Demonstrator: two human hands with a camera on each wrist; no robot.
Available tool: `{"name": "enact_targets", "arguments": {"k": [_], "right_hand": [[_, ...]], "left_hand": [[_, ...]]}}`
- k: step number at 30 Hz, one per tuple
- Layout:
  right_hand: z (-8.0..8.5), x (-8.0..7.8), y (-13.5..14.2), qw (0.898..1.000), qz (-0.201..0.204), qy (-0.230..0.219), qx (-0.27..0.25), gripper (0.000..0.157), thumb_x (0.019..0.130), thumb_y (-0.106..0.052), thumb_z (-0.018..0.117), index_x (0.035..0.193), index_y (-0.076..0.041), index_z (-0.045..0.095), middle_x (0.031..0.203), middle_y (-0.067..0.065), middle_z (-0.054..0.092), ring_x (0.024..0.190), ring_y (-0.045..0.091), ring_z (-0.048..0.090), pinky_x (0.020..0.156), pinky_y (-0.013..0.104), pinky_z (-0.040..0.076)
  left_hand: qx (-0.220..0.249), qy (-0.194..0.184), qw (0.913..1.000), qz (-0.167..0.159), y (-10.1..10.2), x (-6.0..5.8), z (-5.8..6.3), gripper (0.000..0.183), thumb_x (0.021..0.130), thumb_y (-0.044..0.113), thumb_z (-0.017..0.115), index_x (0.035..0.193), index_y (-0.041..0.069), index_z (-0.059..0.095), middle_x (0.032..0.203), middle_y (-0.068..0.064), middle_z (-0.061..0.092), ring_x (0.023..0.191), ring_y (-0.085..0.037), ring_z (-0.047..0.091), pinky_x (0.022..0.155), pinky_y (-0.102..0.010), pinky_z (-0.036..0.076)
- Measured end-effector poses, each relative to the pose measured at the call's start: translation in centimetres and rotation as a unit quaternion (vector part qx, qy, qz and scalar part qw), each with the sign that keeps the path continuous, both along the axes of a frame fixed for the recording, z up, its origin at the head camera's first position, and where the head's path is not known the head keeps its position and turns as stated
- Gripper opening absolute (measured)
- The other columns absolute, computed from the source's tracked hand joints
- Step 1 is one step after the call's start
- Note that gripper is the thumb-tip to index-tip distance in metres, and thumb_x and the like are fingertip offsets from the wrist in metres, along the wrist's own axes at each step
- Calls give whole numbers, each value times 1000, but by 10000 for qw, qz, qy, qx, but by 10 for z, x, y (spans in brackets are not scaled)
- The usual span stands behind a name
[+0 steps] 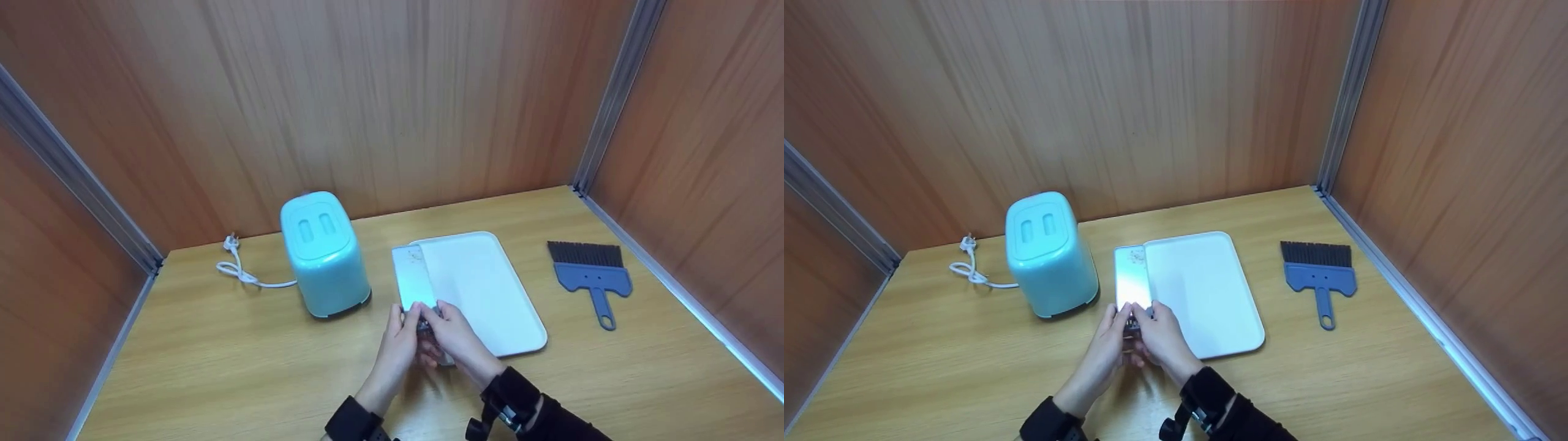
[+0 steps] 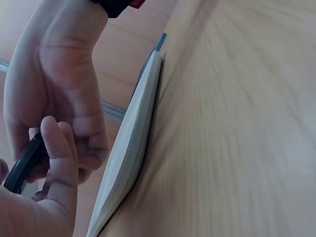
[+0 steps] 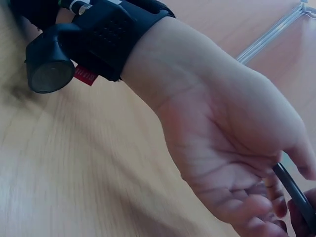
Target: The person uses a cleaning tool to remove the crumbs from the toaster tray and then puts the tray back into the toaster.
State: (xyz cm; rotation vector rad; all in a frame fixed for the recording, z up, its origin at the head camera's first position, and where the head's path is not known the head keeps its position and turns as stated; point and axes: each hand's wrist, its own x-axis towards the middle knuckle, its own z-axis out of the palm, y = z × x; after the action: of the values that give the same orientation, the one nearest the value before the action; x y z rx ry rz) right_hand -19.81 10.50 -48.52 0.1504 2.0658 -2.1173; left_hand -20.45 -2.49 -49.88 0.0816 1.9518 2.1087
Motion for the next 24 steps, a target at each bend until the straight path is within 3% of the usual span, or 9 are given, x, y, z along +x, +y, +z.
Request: {"name": "enact_targets", "arguments": {"k": [3, 6, 10, 17, 21, 24], "right_hand": [[-2, 0, -2, 9996, 155, -81, -243, 33, 116, -33, 48, 120, -3, 58, 59, -4, 49, 45, 9, 43, 47, 21, 40], [-2, 0, -6, 9995, 38, -127, -272, 41, 116, -38, 47, 131, -1, 57, 60, -7, 47, 45, 7, 42, 46, 20, 37], [-2, 0, -11, 9992, -230, -239, -225, 45, 116, -40, 45, 139, -2, 57, 64, -8, 47, 47, 6, 40, 47, 18, 34], [-5, -1, -16, 9979, -457, -194, -407, 44, 118, -43, 32, 120, -6, 57, 67, -10, 43, 53, 4, 38, 51, 17, 34], [-5, 1, -17, 9969, -462, -242, -586, 59, 117, -50, 26, 136, -2, 54, 67, -11, 43, 53, 3, 37, 51, 16, 32], [-4, 4, -17, 9962, -437, -296, -692, 68, 117, -53, 23, 154, 0, 44, 71, -11, 45, 56, 3, 37, 53, 16, 32]], "left_hand": [[2, 95, 9994, 333, 4, -1, -2, 39, 115, 41, 48, 138, 9, 46, 123, -14, 64, 71, -18, 64, 54, -31, 58], [-111, 209, 9973, 701, 8, -3, -2, 35, 114, 37, 52, 134, 8, 52, 131, -12, 62, 92, -16, 63, 67, -30, 56], [-319, 393, 9933, 1040, 13, -7, -2, 29, 113, 35, 56, 124, 8, 57, 120, -7, 65, 106, -17, 58, 86, -30, 48], [-301, 559, 9908, 1197, 14, -9, -7, 26, 110, 32, 61, 117, 8, 59, 110, -5, 64, 102, -18, 56, 85, -31, 47], [-184, 600, 9912, 1170, 14, -11, -11, 25, 110, 29, 63, 115, 6, 58, 108, -5, 62, 100, -18, 56, 84, -31, 48], [-165, 639, 9911, 1155, 14, -12, -12, 24, 109, 28, 64, 114, 5, 57, 107, -5, 62, 99, -17, 55, 84, -30, 48]]}}
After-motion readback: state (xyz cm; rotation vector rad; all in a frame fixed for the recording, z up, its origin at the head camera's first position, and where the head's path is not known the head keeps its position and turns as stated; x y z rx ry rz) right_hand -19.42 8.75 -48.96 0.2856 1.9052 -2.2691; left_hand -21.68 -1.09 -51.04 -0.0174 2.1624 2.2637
